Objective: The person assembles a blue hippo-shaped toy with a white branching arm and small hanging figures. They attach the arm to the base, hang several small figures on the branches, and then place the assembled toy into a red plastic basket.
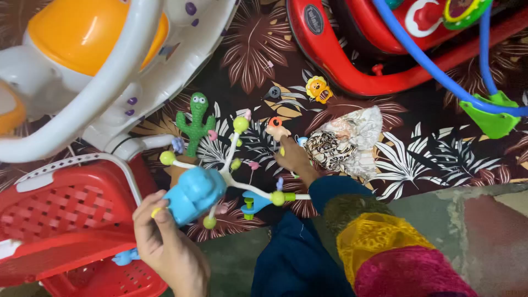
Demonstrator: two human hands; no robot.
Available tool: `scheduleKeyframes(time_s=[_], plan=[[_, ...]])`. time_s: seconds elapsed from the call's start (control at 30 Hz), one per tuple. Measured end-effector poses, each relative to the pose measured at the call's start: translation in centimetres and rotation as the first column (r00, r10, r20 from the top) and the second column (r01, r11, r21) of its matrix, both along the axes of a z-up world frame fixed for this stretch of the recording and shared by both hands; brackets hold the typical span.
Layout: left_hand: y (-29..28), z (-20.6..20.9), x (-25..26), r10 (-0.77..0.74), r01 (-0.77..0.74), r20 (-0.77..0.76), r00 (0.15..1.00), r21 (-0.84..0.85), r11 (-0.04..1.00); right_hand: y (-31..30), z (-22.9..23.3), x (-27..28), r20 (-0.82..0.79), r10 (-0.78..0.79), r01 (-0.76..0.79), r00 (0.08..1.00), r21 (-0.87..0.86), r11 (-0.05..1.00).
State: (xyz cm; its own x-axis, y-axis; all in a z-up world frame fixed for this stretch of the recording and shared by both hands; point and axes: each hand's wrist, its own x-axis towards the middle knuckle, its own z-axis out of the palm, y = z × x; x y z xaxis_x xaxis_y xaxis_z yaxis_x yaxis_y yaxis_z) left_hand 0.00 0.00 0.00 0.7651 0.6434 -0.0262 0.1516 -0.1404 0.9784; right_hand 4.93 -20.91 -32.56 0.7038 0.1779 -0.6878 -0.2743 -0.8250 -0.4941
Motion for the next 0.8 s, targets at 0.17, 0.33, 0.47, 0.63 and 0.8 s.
scheduleKeyframes(time_s=[0.17, 0.33, 0.47, 0.63, 0.8], plan=[[1.2, 1.9, 1.0, 0.027, -0.026, 0.053, 0.998, -0.019, 0.999, -0.5, 6.0, 2.7, -0.061, -0.382, 0.353, 0.922, 0.535, 0.767], [2.1, 4.4, 2.1, -0.012, 0.03, 0.21, 0.978, -0.085, 0.996, -0.4, 15.3, 5.7, -0.242, -0.36, 0.396, 0.901, 0.796, 0.457], [3.1, 6.9, 3.1, -0.051, 0.098, 0.317, 0.947, -0.136, 0.986, 0.8, 22.7, 6.0, -0.258, -0.371, 0.383, 0.892, 0.867, 0.318], [4.3, 10.6, 4.9, -0.149, 0.236, 0.434, 0.889, -0.154, 0.959, 3.1, 28.5, 6.3, -0.223, -0.338, 0.3, 0.914, 0.934, 0.194], [5.1, 14.0, 8.2, -0.217, 0.378, 0.513, 0.83, -0.233, 0.896, 4.8, 31.6, 6.9, -0.197, -0.239, 0.229, 0.951, 0.967, 0.113]])
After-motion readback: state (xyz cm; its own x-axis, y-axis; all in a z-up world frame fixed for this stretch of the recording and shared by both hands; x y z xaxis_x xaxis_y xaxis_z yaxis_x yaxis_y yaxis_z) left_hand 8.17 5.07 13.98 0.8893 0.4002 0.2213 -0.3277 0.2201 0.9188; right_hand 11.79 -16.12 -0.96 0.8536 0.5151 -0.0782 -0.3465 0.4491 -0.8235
